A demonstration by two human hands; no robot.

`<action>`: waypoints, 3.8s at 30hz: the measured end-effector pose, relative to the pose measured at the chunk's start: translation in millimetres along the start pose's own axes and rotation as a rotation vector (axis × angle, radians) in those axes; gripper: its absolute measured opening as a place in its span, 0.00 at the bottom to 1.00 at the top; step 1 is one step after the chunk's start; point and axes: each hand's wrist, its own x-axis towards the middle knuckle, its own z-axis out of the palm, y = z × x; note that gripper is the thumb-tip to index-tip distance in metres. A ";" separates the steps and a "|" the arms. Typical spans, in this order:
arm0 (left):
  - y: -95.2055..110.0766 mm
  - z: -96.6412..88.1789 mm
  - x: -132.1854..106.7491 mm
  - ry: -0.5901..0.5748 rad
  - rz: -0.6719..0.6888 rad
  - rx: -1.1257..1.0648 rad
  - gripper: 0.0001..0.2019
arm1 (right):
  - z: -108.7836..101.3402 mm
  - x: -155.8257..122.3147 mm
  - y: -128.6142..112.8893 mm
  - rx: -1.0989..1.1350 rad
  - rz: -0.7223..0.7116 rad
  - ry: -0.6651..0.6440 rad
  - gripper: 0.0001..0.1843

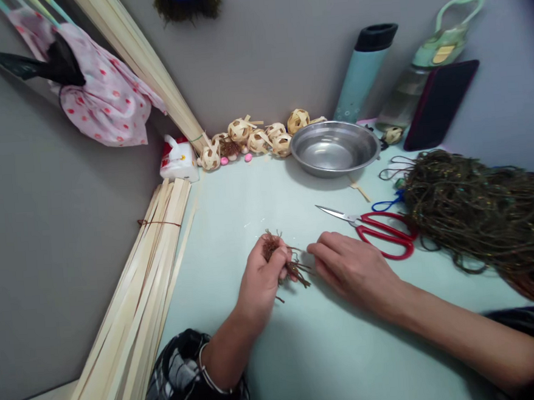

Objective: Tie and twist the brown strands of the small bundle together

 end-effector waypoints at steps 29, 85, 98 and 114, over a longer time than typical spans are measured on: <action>1.7 6.9 -1.3 -0.129 -0.048 0.136 0.09 | -18.5 13.2 -4.6 1.211 0.523 -0.129 0.14; 3.2 12.4 -8.6 -0.198 0.044 0.105 0.11 | -14.0 14.1 -7.5 1.396 0.586 -0.191 0.16; -0.8 9.7 -7.4 -0.190 0.029 0.130 0.11 | -9.9 12.3 -4.9 1.392 0.596 -0.167 0.16; -0.6 9.7 -7.0 -0.152 0.017 0.129 0.10 | -11.6 14.8 -5.8 1.351 0.646 -0.074 0.12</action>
